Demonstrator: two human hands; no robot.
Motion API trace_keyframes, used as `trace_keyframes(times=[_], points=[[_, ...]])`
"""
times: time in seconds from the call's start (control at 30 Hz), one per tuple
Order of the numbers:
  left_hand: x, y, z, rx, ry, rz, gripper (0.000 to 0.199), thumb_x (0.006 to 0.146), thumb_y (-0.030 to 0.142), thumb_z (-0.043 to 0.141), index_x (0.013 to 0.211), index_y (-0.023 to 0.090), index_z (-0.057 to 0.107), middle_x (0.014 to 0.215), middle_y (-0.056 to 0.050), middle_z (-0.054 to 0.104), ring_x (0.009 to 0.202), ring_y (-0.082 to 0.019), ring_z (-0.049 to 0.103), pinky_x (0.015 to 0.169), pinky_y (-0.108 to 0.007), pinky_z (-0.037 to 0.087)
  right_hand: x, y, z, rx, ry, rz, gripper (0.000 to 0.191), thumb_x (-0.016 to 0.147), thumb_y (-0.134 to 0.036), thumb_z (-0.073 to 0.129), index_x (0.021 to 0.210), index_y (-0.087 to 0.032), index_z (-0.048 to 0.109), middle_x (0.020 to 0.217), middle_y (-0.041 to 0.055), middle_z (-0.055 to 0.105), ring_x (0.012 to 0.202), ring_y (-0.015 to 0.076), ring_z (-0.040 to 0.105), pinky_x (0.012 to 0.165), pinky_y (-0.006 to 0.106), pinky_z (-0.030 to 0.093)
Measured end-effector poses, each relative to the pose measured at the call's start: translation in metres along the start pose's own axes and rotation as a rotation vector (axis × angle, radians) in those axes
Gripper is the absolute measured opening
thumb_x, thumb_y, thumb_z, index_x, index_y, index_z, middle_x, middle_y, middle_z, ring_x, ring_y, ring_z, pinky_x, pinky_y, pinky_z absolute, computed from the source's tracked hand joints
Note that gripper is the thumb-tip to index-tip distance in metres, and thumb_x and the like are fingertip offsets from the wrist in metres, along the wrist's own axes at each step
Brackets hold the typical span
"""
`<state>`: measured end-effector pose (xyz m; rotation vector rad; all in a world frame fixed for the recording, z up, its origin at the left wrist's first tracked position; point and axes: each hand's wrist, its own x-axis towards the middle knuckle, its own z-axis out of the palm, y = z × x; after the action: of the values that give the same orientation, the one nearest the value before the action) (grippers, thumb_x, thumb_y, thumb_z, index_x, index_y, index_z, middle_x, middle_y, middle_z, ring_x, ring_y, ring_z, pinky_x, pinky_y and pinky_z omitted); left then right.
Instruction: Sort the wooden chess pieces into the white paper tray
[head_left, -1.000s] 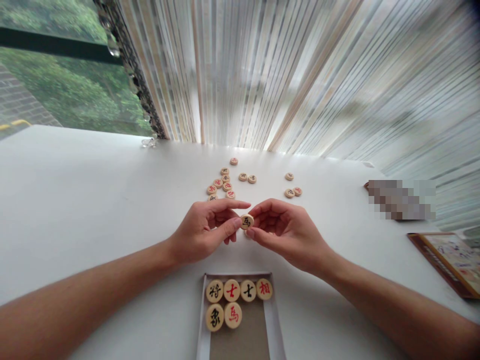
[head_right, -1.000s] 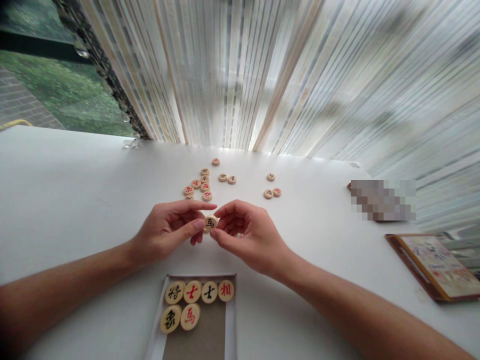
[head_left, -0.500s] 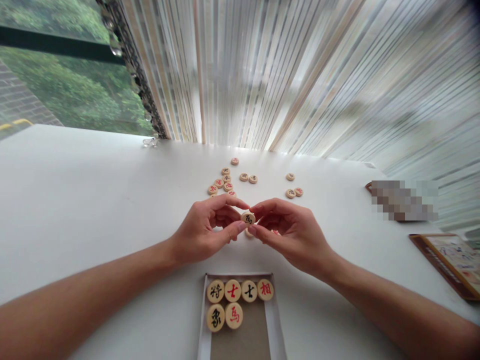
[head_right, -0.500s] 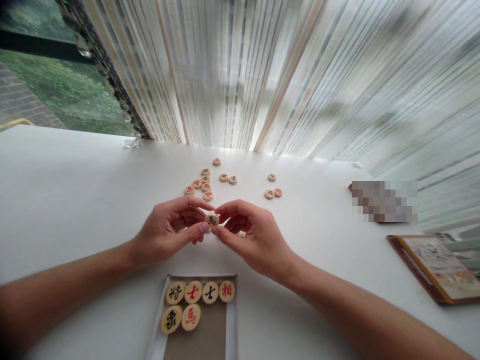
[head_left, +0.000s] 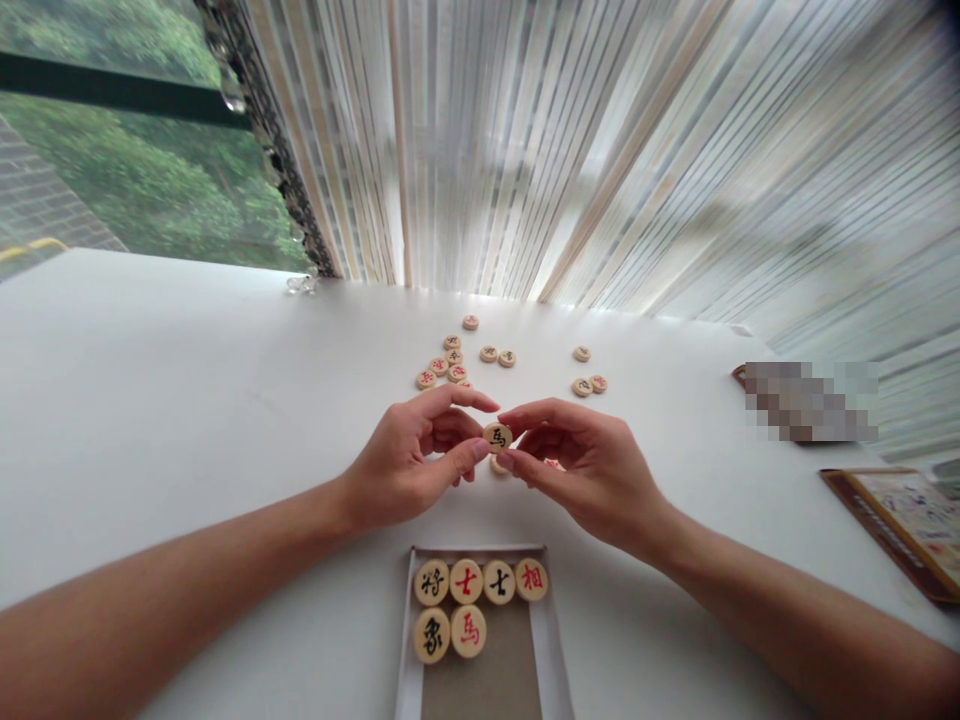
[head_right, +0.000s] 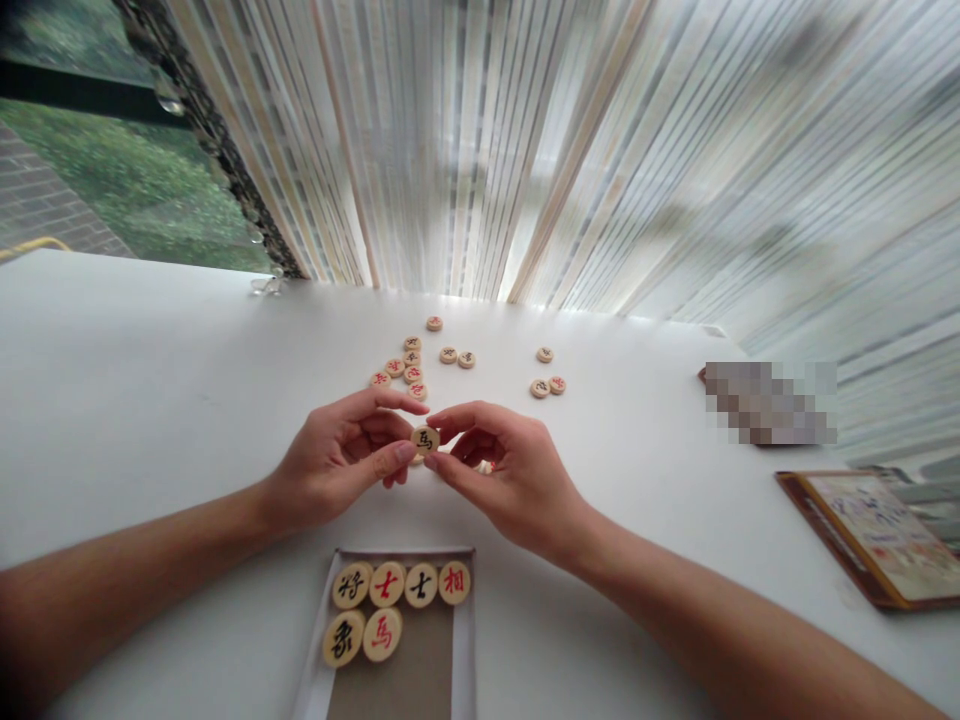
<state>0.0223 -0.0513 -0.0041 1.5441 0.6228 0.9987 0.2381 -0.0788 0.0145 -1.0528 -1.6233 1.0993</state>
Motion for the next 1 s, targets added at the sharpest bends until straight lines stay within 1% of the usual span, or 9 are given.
trace_keyframes(times=[0.1,0.27,0.4,0.57,0.67,0.73,0.83,0.93,1.0], points=[[0.001,0.0,0.0,0.027,0.009,0.01,0.027,0.096,0.019,0.073,0.121,0.013,0.064,0.08,-0.003,0.074,0.064,-0.011,0.067,0.059,-0.02,0.057,-0.002,0.001,0.0,-0.04,0.006,-0.022,0.03,0.088,-0.038,0.088,0.108,-0.018,0.077,0.096,0.0084,0.081,0.074,0.0183,0.076,0.066,0.031,0.062],[0.001,0.0,0.0,0.03,0.001,0.02,0.026,0.097,0.019,0.073,0.12,0.013,0.064,0.08,-0.002,0.074,0.064,-0.011,0.067,0.059,-0.019,0.057,-0.003,0.004,-0.002,-0.113,-0.008,-0.116,0.022,0.092,-0.029,0.084,0.111,-0.02,0.077,0.1,0.0079,0.079,0.073,0.017,0.076,0.064,0.031,0.062],[0.0,0.0,-0.001,0.031,-0.022,0.035,0.024,0.099,0.02,0.071,0.121,0.014,0.065,0.078,-0.001,0.073,0.064,-0.011,0.067,0.061,-0.02,0.058,-0.001,0.004,-0.002,-0.144,-0.012,-0.127,0.02,0.092,-0.031,0.083,0.108,-0.019,0.078,0.095,0.0079,0.079,0.073,0.018,0.076,0.064,0.031,0.062],[0.0,0.001,-0.001,0.046,-0.046,0.046,0.022,0.099,0.022,0.071,0.12,0.014,0.068,0.083,-0.004,0.076,0.066,-0.01,0.069,0.062,-0.02,0.06,0.0,0.002,-0.002,-0.08,-0.025,-0.041,0.026,0.09,-0.039,0.086,0.104,-0.017,0.08,0.083,0.0066,0.079,0.07,0.0174,0.073,0.062,0.029,0.059],[0.0,0.002,0.0,0.064,-0.043,0.058,0.016,0.099,0.02,0.071,0.114,0.013,0.071,0.088,-0.006,0.08,0.068,-0.01,0.071,0.063,-0.019,0.059,0.0,0.0,-0.002,-0.045,-0.053,0.003,0.028,0.091,-0.043,0.085,0.1,-0.017,0.082,0.081,0.0058,0.079,0.066,0.0153,0.068,0.059,0.026,0.054],[0.0,0.003,0.001,0.075,-0.041,0.055,0.014,0.099,0.021,0.072,0.11,0.013,0.072,0.089,-0.007,0.08,0.069,-0.011,0.073,0.061,-0.019,0.059,0.0,-0.002,-0.002,-0.047,-0.075,0.027,0.031,0.093,-0.048,0.082,0.094,-0.017,0.082,0.075,0.0047,0.076,0.063,0.0143,0.065,0.057,0.025,0.052],[0.0,0.003,0.001,0.103,-0.036,0.053,0.02,0.098,0.023,0.074,0.114,0.012,0.073,0.087,-0.007,0.08,0.071,-0.014,0.074,0.061,-0.02,0.06,0.001,-0.006,-0.002,-0.021,-0.096,0.075,0.042,0.095,-0.057,0.076,0.084,-0.017,0.08,0.067,0.0036,0.071,0.059,0.0136,0.061,0.055,0.025,0.05],[0.0,0.002,0.001,0.127,-0.032,0.083,0.032,0.094,0.024,0.079,0.122,0.011,0.074,0.083,-0.007,0.08,0.073,-0.015,0.076,0.067,-0.024,0.063,0.004,-0.009,-0.002,0.091,-0.129,0.151,0.049,0.093,-0.064,0.075,0.079,-0.017,0.077,0.068,0.0038,0.07,0.059,0.0136,0.061,0.055,0.026,0.051],[0.0,0.001,0.001,0.137,-0.043,0.101,0.032,0.093,0.024,0.08,0.122,0.011,0.075,0.085,-0.008,0.08,0.075,-0.016,0.076,0.071,-0.026,0.064,0.005,-0.01,-0.002,0.154,-0.164,0.21,0.052,0.09,-0.067,0.077,0.075,-0.017,0.075,0.066,0.0033,0.069,0.058,0.0136,0.06,0.055,0.026,0.05]])
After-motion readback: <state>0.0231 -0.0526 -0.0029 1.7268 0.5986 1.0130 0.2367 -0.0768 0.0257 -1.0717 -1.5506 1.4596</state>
